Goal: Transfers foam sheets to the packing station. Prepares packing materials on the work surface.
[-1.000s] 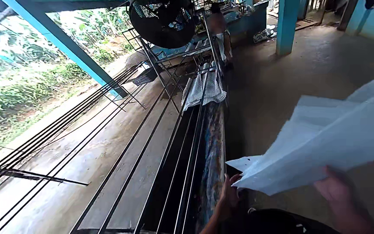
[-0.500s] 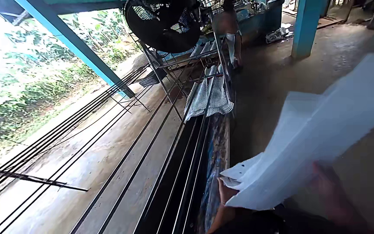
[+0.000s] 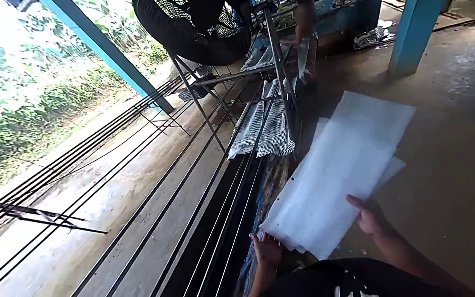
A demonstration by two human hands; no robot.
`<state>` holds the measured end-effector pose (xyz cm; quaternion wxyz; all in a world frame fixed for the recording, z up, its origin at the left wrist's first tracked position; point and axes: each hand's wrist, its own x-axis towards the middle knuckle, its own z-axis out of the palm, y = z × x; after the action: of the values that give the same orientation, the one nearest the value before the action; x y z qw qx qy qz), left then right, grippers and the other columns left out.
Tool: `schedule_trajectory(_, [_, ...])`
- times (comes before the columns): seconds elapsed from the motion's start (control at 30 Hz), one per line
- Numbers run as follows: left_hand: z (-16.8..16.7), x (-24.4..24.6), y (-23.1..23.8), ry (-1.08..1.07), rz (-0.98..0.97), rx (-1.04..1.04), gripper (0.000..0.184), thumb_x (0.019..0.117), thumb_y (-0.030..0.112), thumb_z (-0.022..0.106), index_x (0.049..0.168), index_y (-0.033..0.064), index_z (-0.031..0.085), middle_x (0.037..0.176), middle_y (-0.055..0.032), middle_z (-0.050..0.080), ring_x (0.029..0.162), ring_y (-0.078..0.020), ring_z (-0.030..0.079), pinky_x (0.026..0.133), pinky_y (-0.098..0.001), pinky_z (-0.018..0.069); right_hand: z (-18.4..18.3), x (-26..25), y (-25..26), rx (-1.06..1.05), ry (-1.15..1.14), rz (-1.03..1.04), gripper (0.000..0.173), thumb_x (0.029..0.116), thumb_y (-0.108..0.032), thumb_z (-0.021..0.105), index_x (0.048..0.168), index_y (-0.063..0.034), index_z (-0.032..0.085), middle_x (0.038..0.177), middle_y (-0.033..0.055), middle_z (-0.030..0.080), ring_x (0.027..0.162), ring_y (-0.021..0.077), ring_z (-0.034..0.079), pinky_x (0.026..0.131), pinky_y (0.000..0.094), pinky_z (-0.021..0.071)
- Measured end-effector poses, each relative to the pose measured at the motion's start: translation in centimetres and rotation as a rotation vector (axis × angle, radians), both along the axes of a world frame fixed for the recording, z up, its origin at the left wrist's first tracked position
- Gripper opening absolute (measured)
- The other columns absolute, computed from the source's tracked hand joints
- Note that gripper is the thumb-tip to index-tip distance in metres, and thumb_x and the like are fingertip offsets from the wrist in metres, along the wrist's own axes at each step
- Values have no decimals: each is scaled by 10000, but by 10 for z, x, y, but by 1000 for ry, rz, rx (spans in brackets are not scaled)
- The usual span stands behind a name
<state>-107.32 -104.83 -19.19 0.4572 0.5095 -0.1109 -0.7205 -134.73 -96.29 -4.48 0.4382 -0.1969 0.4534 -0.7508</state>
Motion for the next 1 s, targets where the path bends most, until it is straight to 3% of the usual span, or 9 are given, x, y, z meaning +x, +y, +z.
schedule_trajectory(0.1, [8,-10,-27,17,-2,10,986,878,844,-79,1611,251,213,1536,-161,462,1345,-342,505,970,-615,463,-19,4,-22,2,-32,111,543,760,-85,719,1241,-57,469,979,-43,720,896,52,720,816,279,629])
schedule_trajectory(0.23, [13,-20,-71,67,-81,-130,918,942,794,-5,1629,210,168,1535,-149,477,1363,-292,510,1055,-540,464,-22,10,-61,60,-23,56,368,851,38,614,1202,-11,514,960,17,727,878,103,729,812,318,634])
schedule_trajectory(0.4, [11,-15,-121,214,-300,-301,745,1029,674,117,1395,151,499,1180,-37,726,1087,-150,692,918,-395,588,-15,-7,-121,-28,38,34,329,825,-8,609,1135,-81,527,925,-24,742,856,105,738,792,323,644])
schedule_trajectory(0.5, [61,-11,-146,-10,-509,-371,422,1135,291,222,1340,74,521,1060,21,710,966,-27,678,885,-255,576,-23,-9,-166,15,-19,53,268,861,-15,552,1119,-83,530,911,-7,737,847,121,736,782,341,641])
schedule_trajectory(0.53, [74,-18,-162,-106,-556,-335,277,1113,146,296,1267,49,506,933,50,683,842,10,665,803,-208,572,-27,-7,-179,48,-37,53,244,893,-14,503,1126,-83,516,913,-6,730,847,121,732,777,340,637])
schedule_trajectory(0.6, [65,-26,-200,-66,-521,-247,163,1046,-8,422,1182,19,507,823,11,710,731,-41,696,726,-232,596,-34,-4,-204,110,-70,57,217,947,-47,428,1148,-87,499,922,-7,724,852,112,729,778,326,634])
schedule_trajectory(0.77, [41,-19,-269,4,-307,-194,171,1034,-33,475,1201,-7,501,869,-54,712,763,-117,715,741,-297,613,-50,7,-252,277,-113,9,222,1028,-65,448,1248,-60,478,1014,29,684,931,118,701,845,332,608])
schedule_trajectory(0.93, [33,1,-312,-215,-785,-367,269,889,-86,587,1154,-44,612,978,-75,694,888,-123,664,848,-338,568,-55,-8,-276,190,-15,-183,279,905,32,493,1167,-64,498,957,21,692,883,115,711,813,330,620])
schedule_trajectory(1.0, [49,9,-331,-321,-975,-450,410,821,-85,692,1221,-30,617,1071,-83,700,957,-118,669,892,-338,567,-46,-16,-285,132,49,-181,314,842,58,500,1121,-87,508,929,-12,705,860,92,716,804,313,623])
